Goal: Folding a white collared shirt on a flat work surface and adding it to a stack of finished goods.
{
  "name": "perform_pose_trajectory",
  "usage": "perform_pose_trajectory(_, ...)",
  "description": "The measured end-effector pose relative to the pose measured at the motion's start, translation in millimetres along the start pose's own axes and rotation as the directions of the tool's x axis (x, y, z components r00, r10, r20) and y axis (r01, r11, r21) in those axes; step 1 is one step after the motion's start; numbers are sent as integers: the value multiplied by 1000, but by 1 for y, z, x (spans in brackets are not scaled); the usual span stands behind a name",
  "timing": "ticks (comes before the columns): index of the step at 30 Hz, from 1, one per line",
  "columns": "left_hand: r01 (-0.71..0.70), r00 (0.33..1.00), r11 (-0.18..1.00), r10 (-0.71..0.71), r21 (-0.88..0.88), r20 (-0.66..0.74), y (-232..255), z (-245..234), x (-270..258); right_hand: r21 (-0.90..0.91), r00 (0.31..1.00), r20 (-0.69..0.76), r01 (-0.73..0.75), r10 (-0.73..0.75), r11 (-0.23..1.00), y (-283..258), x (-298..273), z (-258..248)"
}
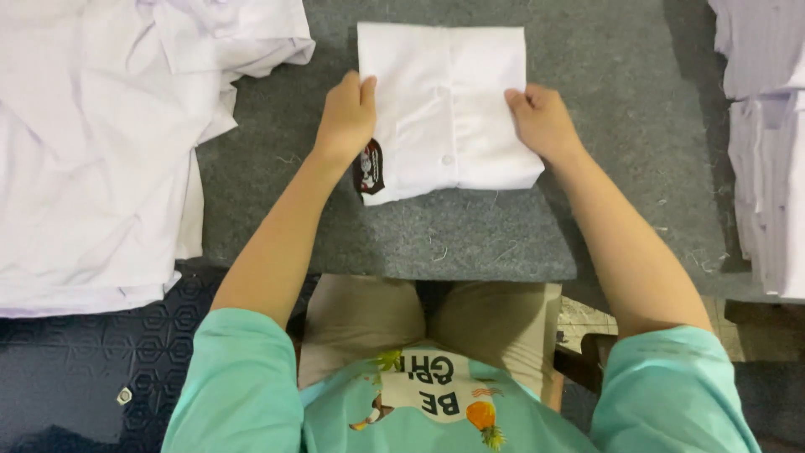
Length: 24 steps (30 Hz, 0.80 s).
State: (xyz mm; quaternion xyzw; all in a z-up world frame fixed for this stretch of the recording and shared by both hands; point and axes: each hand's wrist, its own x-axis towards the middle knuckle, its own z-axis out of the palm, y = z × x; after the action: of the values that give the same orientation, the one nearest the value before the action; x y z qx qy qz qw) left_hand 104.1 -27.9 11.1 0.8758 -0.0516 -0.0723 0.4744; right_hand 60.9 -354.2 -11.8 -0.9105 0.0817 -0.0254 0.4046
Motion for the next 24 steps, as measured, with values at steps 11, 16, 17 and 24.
perform_pose_trajectory(11,-156,975,926,199,344,-94,0,-7,2,234,961,106,-274,255,933,-57,-28,-16)
perform_pose_trajectory(16,-393,869,746,493,538,-49,32,-5,38,330,952,137,-306,276,893,-63,-27,-22)
perform_pose_trajectory(17,-489,843,730,536,477,43,36,3,52,332,947,137,-321,291,887,-63,-27,-22)
perform_pose_trajectory(24,-426,902,826,359,370,239,40,61,139,359,966,191,-235,175,903,-45,-23,-24)
